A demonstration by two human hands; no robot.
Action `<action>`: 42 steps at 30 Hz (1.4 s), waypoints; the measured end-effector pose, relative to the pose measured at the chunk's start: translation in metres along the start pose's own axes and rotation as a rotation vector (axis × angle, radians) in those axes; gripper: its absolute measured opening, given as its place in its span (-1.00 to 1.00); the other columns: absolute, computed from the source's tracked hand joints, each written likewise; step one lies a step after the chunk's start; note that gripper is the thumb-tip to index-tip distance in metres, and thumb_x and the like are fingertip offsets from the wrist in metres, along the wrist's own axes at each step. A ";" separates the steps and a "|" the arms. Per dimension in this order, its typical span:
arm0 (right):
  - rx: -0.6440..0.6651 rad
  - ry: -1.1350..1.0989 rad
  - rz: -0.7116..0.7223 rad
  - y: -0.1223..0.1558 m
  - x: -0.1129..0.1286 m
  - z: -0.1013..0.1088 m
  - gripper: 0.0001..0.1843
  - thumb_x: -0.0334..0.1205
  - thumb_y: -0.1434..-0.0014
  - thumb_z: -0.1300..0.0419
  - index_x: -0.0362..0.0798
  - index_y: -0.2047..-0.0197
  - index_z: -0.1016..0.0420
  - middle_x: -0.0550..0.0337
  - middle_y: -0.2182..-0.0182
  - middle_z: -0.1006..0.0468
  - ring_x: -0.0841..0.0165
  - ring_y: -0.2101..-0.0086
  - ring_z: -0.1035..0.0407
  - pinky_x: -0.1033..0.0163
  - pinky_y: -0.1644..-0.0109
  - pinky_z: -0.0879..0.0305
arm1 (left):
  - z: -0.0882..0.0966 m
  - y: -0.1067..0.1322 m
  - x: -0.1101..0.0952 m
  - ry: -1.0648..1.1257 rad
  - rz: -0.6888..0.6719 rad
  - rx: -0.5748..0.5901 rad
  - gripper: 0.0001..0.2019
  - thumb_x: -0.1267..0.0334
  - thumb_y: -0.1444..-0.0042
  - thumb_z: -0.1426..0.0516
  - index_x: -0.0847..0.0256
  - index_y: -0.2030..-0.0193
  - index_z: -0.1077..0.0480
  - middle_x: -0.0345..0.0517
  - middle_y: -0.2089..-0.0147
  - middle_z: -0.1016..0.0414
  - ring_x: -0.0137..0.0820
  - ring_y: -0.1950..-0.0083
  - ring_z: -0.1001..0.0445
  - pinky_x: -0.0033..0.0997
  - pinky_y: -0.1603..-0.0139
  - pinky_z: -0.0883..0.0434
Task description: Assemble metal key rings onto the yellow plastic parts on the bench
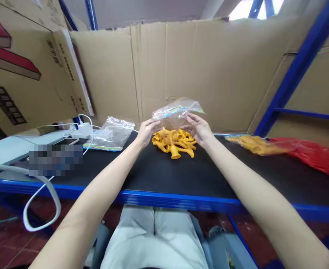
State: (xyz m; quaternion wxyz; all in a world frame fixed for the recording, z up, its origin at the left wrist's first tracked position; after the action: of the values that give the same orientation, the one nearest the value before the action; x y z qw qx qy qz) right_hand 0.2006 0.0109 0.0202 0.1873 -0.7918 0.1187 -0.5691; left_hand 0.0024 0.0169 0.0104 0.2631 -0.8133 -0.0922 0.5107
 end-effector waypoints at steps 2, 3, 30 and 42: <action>-0.022 0.007 0.121 -0.002 0.004 0.001 -0.76 -0.16 0.16 -0.36 -0.02 0.39 -0.46 0.29 0.34 -0.54 0.44 0.44 -0.46 0.22 0.20 -0.40 | 0.002 -0.001 -0.007 0.027 0.000 -0.023 -0.84 0.27 0.11 -0.13 0.31 0.42 -0.47 -0.04 0.11 -0.53 -0.20 -0.02 -0.41 -0.08 -0.01 -0.34; -0.035 0.016 0.172 -0.003 0.006 0.001 -0.79 -0.17 0.14 -0.35 -0.02 0.40 -0.46 0.29 0.36 -0.53 0.43 0.41 -0.46 0.21 0.16 -0.39 | 0.003 -0.002 -0.010 0.032 0.002 -0.032 -0.80 0.23 0.07 -0.10 0.32 0.42 -0.47 -0.03 0.11 -0.53 -0.20 -0.02 -0.42 -0.09 -0.01 -0.34; 0.094 -0.099 -0.544 0.006 -0.013 0.004 -0.65 0.08 -0.06 -0.18 -0.07 0.33 -0.35 0.10 0.43 -0.46 0.32 0.39 -0.41 0.19 0.36 -0.41 | 0.012 0.000 0.009 -0.193 0.197 0.118 -0.36 0.38 -0.05 -0.16 0.24 -0.27 -0.03 -0.05 0.24 -0.56 -0.51 0.38 -0.48 -0.58 0.45 -0.33; -0.261 -0.125 -0.326 0.002 -0.013 0.012 -0.81 -0.56 0.05 -0.10 -0.10 0.55 -0.26 0.28 0.63 -0.39 0.54 0.58 -0.28 0.44 0.50 -0.28 | 0.025 0.002 0.016 -0.275 0.599 0.203 -0.78 0.49 0.00 -0.09 0.31 0.17 -0.37 -0.12 0.41 -0.48 -0.54 0.51 -0.43 -0.54 0.46 -0.38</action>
State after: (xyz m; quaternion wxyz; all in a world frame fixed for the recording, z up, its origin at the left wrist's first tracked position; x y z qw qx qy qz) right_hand 0.2074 0.0160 0.0044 -0.0044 -0.8517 0.0500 -0.5216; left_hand -0.0130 0.0304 -0.0114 0.1661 -0.6974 0.1675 0.6768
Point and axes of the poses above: each hand's wrist, its own y-axis away from the middle knuckle, its own z-axis out of the back of the hand, x = y × z, the point moved 2 cm from there along -y, towards the middle knuckle
